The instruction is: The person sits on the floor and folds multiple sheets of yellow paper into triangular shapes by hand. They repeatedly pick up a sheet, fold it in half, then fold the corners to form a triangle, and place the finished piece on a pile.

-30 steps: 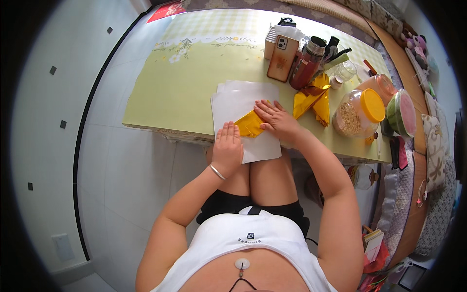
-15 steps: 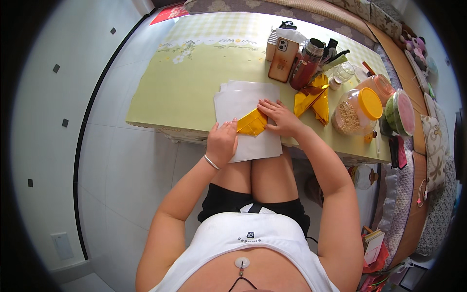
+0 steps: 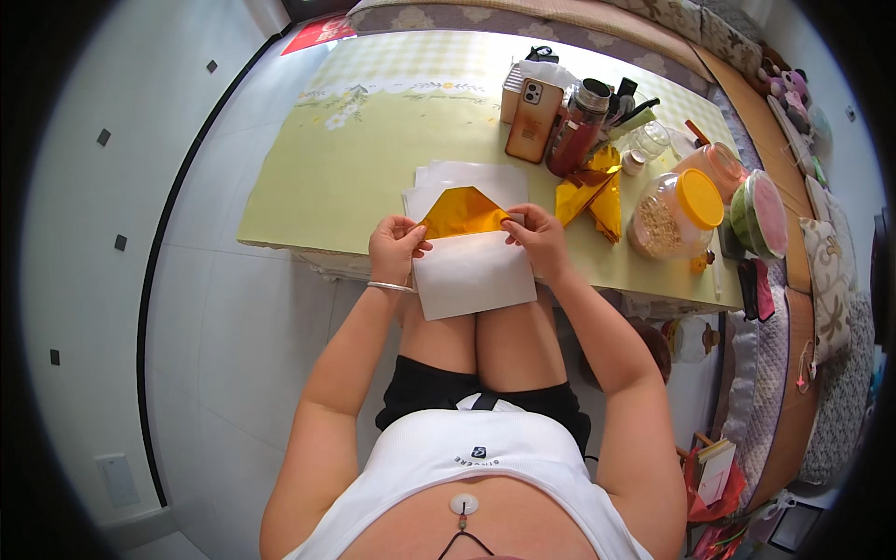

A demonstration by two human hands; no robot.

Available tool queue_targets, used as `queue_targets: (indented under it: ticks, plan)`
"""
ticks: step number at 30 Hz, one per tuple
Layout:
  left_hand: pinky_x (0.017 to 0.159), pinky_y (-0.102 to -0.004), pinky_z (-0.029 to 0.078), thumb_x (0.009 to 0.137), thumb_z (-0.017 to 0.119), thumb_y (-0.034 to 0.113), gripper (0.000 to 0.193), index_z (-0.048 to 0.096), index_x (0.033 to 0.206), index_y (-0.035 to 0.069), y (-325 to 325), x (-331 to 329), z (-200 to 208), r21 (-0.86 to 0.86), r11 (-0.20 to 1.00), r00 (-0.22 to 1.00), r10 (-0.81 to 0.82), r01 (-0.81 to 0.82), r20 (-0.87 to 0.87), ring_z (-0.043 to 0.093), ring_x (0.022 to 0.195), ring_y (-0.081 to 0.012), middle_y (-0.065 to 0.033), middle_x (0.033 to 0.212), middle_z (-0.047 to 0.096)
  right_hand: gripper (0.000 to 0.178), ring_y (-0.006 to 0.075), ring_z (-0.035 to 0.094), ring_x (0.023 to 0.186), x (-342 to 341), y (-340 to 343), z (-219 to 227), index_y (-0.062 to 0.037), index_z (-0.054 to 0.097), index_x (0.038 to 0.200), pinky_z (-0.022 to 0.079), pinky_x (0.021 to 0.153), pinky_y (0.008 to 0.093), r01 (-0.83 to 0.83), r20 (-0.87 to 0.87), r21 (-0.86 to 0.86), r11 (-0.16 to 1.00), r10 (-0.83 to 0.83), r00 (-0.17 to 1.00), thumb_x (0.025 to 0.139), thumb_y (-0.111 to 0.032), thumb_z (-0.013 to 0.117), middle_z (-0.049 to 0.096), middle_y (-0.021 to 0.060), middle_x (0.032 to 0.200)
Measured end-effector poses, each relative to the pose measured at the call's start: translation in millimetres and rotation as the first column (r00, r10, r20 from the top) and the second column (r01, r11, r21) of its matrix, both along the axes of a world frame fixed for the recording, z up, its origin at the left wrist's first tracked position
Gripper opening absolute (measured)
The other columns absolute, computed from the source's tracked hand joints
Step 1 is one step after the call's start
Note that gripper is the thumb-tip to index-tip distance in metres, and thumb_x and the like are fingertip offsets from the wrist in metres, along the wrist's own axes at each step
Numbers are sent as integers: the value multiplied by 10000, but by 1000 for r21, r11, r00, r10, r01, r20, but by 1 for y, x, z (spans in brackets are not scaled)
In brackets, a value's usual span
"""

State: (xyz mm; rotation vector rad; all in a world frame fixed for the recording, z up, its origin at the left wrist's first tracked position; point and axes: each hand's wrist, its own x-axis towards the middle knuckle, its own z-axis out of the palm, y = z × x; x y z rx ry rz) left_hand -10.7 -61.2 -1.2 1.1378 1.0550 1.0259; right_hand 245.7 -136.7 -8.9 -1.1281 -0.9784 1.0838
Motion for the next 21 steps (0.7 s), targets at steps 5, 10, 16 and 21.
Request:
queue_targets:
  ticks: [5,10,16,21]
  plan:
    - [574,-245,561,927,674,37,63,634,973,24,-4,-2,3,-166,986,986,43,-16,163,702,687,-150,-61,827,702,139,107,663,641,-19,-5,0,-55,676,1062,513,581,219,165,-82,59,985,-160,984,927,-25,687,675,28,811]
    - [626,-270,596,930,662,28,81,665,1010,18,-3,-5,5,-263,963,948,37,50,317,726,726,-181,-90,884,711,116,128,703,703,-20,-14,5,-25,689,1041,551,632,224,196,-84,83,977,-189,978,926,-35,700,698,40,834]
    - [682,-291,621,926,663,-2,120,691,1042,-7,-4,1,17,-161,984,976,-47,82,211,739,775,-203,-90,889,723,214,166,737,792,-14,-29,13,34,665,1148,590,686,251,171,-119,20,985,-168,979,957,-63,669,717,74,910]
    - [673,-305,626,903,661,-50,143,712,1033,-20,1,8,30,-6,964,962,-265,266,71,747,766,-228,-113,893,731,257,188,745,812,7,-48,29,27,635,1211,599,666,246,58,-179,-116,992,-79,981,968,-54,645,716,81,916]
